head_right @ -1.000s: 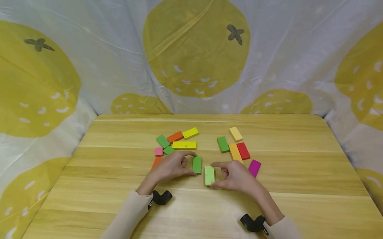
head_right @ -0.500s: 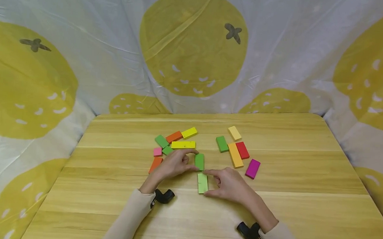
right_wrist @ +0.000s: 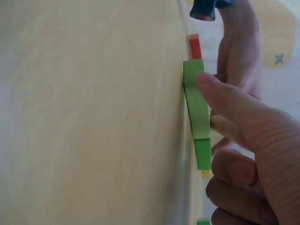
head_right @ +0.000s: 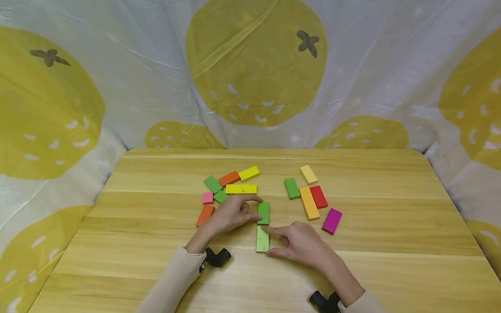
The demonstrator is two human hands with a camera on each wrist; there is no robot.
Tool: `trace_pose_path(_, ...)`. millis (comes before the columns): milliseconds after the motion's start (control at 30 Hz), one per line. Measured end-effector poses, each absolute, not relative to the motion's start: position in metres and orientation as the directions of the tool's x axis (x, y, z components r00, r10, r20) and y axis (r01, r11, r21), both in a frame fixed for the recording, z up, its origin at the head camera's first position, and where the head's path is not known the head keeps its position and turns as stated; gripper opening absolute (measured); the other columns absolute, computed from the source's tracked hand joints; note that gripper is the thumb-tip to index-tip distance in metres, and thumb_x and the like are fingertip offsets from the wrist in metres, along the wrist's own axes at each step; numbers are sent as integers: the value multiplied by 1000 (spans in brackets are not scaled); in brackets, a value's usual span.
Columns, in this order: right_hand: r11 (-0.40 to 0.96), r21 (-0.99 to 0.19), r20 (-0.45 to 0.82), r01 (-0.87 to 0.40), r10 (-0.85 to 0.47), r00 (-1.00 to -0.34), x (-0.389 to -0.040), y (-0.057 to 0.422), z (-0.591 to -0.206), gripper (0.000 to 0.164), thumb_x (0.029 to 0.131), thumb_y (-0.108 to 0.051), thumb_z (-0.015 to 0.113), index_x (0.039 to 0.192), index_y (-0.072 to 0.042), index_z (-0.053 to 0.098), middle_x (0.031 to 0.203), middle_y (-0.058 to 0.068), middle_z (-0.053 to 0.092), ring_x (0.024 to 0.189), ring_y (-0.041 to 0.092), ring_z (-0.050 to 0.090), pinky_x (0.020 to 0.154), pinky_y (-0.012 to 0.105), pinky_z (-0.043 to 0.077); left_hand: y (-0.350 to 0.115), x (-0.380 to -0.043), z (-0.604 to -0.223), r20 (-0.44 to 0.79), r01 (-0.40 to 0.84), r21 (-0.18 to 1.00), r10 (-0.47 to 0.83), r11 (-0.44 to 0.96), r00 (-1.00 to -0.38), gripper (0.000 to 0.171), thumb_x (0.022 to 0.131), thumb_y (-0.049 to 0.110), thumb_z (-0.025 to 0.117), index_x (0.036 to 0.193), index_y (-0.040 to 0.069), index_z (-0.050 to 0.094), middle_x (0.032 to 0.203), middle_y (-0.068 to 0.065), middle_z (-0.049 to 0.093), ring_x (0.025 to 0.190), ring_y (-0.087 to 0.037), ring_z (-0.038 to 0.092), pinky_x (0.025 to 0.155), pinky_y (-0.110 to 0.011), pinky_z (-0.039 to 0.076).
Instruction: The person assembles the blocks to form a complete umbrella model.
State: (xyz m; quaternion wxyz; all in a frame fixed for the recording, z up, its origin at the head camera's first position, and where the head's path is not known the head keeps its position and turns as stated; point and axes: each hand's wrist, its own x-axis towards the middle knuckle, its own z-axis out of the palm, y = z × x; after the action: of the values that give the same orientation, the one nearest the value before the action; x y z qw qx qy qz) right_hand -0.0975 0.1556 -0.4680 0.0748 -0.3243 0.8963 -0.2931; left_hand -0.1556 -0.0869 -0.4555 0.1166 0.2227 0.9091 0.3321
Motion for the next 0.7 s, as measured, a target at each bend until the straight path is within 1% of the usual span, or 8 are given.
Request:
trace_pose_path(267, 658, -506, 86, -558, -605, -792, -95, 152, -467, 54, 86, -50, 81, 135, -28, 71, 55, -20, 22, 51, -5, 17, 49, 15, 18, -86, -154, -455, -63, 330, 662, 489, 673, -870, 45, 89, 31, 83, 129, 14, 71, 56, 9, 31, 50, -6, 29, 51, -21, 22)
trace_pose_path(700, 666, -491, 82, -562, -606, -791, -95, 152, -466, 54, 86, -51, 81, 135, -29, 71, 55, -20, 23, 51, -5, 18, 49, 15, 19, -87, -153, -454, -57, 341, 651, 492, 678, -868, 45, 89, 30, 83, 131, 14, 72, 56, 8, 34, 51, -6, 31, 51, -21, 23)
